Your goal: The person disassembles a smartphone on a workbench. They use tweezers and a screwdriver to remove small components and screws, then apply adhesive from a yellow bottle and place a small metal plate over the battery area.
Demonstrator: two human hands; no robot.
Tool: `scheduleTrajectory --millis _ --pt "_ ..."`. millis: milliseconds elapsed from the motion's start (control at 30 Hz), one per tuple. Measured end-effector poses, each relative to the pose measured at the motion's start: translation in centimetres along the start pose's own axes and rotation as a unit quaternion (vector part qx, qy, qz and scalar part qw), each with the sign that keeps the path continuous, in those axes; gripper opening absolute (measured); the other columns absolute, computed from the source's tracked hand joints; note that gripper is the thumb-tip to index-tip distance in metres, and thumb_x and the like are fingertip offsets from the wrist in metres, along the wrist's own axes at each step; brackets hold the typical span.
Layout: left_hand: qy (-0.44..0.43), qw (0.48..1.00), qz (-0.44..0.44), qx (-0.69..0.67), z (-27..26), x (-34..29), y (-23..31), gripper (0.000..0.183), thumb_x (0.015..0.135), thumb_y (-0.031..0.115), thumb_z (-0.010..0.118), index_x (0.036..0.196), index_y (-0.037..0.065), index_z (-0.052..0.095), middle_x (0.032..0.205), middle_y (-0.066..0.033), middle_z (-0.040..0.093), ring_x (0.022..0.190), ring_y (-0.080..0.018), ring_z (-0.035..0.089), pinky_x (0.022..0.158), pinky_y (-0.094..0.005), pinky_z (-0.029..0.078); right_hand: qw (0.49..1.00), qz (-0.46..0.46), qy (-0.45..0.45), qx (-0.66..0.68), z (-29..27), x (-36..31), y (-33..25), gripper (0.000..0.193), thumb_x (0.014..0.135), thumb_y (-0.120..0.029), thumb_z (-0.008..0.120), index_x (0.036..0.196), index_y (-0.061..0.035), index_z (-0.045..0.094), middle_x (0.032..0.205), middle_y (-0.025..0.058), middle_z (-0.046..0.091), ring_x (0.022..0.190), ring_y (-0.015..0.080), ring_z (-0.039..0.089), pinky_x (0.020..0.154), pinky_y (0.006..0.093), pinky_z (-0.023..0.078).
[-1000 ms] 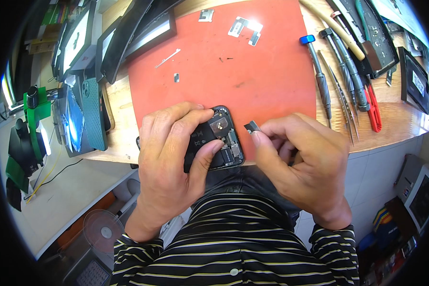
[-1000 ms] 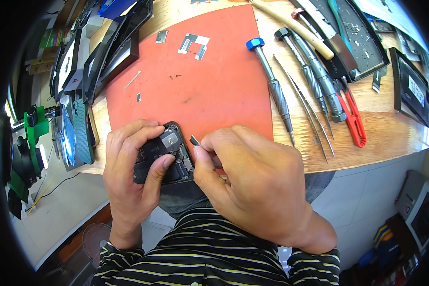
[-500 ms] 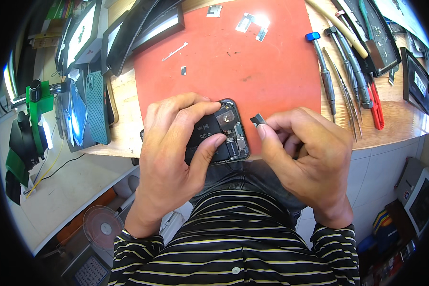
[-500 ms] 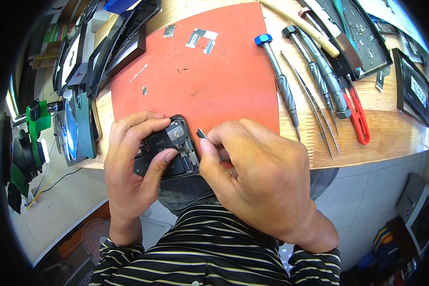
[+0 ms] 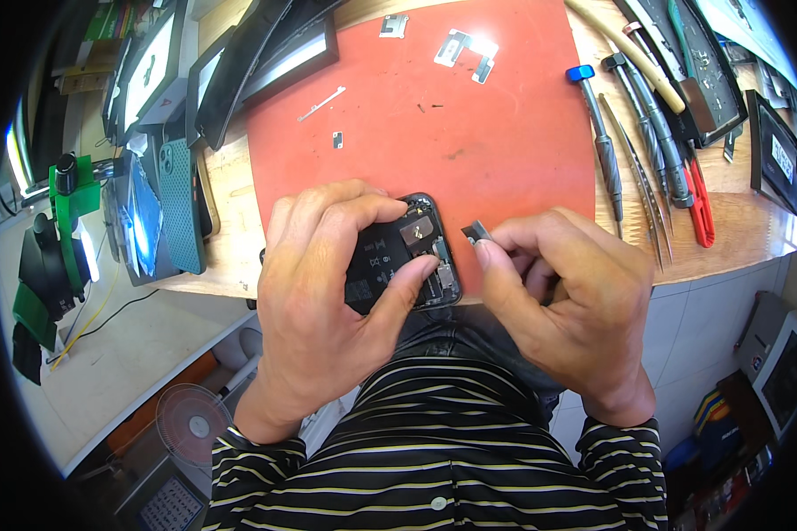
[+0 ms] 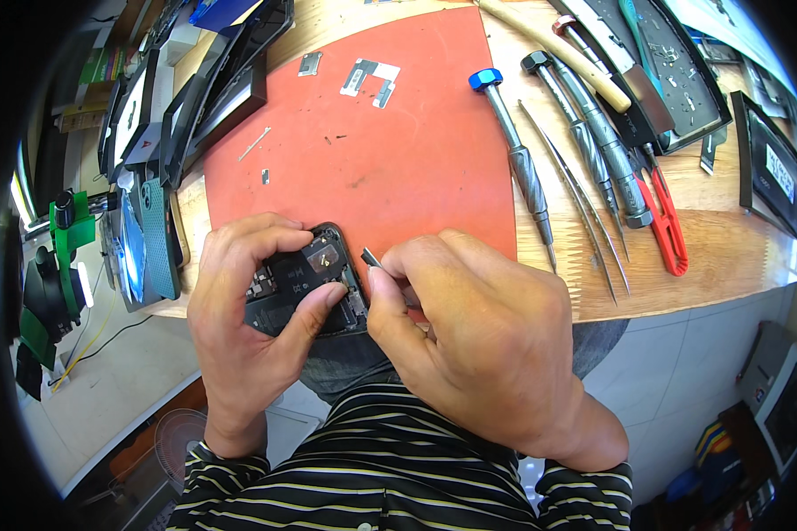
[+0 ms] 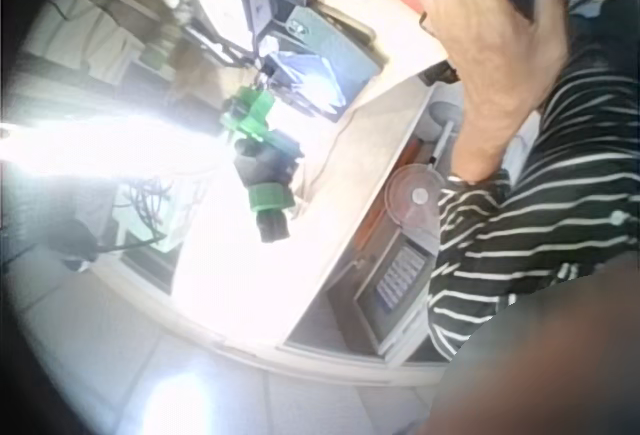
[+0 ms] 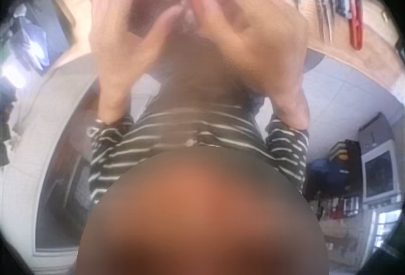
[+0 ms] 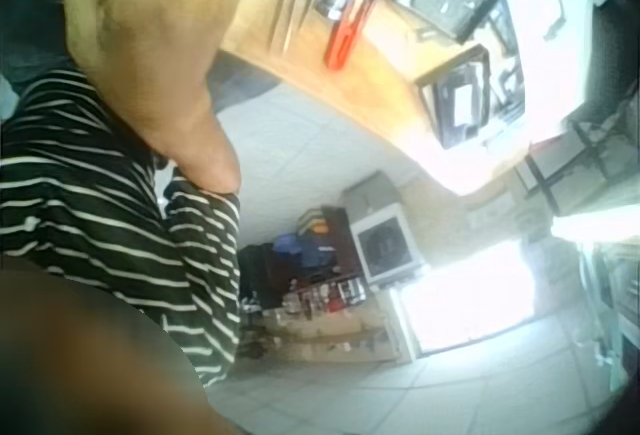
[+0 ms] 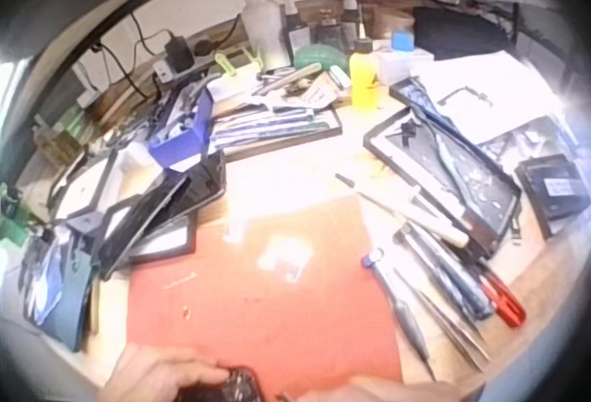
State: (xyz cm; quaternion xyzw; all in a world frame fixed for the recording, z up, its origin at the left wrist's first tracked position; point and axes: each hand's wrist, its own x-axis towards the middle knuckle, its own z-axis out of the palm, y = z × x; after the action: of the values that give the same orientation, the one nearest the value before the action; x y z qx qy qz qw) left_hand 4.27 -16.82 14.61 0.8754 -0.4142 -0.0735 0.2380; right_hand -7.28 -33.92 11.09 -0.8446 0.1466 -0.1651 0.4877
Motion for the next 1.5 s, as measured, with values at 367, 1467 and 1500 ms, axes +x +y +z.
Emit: scheduleTrajectory --millis 367,1467,1500 --pt "0.009 1.000 0.010 0.023 0.26 -0.45 -0.01 0.046 0.074 0.006 0.091 0.115 0.002 0.072 0.118 -0.0161 0.072 0.110 -0.0322 0.067 0.094 -0.0401 0.053 1.000 -0.003 0.000 0.007 -0.09 -0.01 0.15 0.016 0.084 -0.002 0.083 0.089 -0.0038 0.068 0.075 0.0077 0.066 0.057 0.0214 0.067 0.050 0.0329 0.050" --pt "0.016 1.000 0.020 0.013 0.51 -0.58 -0.41 0.046 0.075 0.013 0.093 0.114 0.003 0.071 0.115 -0.0158 0.069 0.103 -0.0328 0.064 0.090 -0.0410 0.050 1.000 0.003 -0.003 0.012 -0.05 0.07 0.29 0.014 0.083 -0.004 0.083 0.089 -0.0049 0.070 0.069 0.0057 0.060 0.054 0.0229 0.060 0.049 0.0354 0.046" --pt "0.017 1.000 0.020 0.016 0.54 -0.59 -0.38 0.047 0.075 0.013 0.093 0.114 0.003 0.071 0.115 -0.0160 0.069 0.103 -0.0330 0.064 0.090 -0.0412 0.050 1.000 0.003 -0.005 0.010 -0.07 0.07 0.28 0.014 0.083 -0.004 0.083 0.089 -0.0050 0.070 0.069 0.0057 0.060 0.054 0.0231 0.060 0.049 0.0356 0.046"
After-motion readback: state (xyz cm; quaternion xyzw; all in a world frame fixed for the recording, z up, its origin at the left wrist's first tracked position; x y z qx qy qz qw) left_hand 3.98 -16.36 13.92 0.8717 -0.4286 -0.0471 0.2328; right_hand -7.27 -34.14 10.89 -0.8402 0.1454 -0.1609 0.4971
